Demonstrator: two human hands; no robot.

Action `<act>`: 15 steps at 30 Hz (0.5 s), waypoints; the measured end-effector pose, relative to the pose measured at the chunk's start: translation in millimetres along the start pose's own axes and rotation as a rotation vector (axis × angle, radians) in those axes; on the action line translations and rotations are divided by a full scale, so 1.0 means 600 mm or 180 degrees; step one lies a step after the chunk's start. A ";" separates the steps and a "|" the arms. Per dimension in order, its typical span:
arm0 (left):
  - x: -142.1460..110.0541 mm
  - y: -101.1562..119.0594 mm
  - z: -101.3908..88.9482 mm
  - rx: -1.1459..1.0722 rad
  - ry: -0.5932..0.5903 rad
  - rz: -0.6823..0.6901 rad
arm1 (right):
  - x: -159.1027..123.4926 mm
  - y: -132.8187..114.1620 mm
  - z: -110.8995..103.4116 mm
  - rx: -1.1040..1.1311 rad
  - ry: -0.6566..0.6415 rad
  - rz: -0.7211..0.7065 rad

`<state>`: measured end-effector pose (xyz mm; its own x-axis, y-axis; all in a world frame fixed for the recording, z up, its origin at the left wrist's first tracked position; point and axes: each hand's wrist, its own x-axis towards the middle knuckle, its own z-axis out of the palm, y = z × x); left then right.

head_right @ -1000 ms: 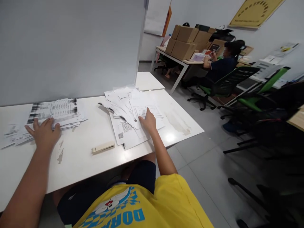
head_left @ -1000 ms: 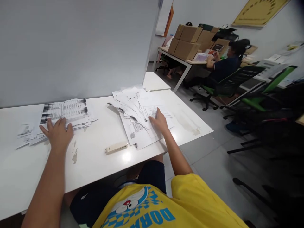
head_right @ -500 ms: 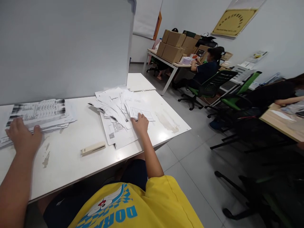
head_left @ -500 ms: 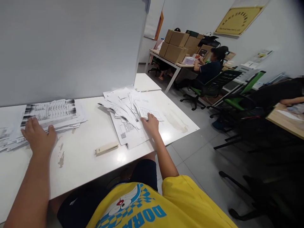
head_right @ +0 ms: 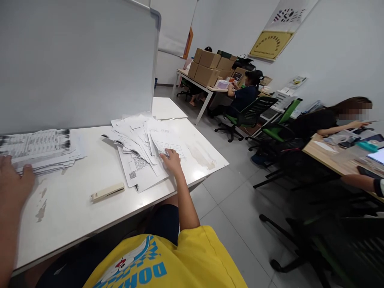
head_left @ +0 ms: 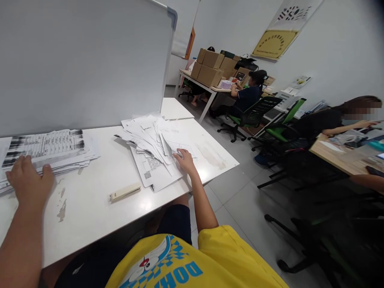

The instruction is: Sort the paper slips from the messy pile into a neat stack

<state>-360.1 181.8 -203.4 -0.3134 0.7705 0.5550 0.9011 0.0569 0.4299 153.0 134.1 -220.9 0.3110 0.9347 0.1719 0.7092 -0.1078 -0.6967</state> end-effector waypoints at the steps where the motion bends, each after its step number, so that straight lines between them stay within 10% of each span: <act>1: 0.001 -0.002 0.003 0.0021 0.0030 0.0011 | 0.001 0.000 0.002 0.0007 0.0030 0.0023; 10: 0.012 -0.023 0.017 -0.0013 0.0349 0.0179 | 0.013 -0.016 -0.010 -0.0092 0.0482 -0.0171; 15: -0.083 0.114 -0.050 -0.1110 -0.0260 0.0677 | -0.055 -0.056 -0.020 0.0058 0.1252 -0.1092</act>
<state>-291.7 128.1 -180.4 -0.0938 0.7905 0.6052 0.7833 -0.3166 0.5349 126.7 103.0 -195.0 0.2793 0.7169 0.6388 0.8021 0.1916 -0.5657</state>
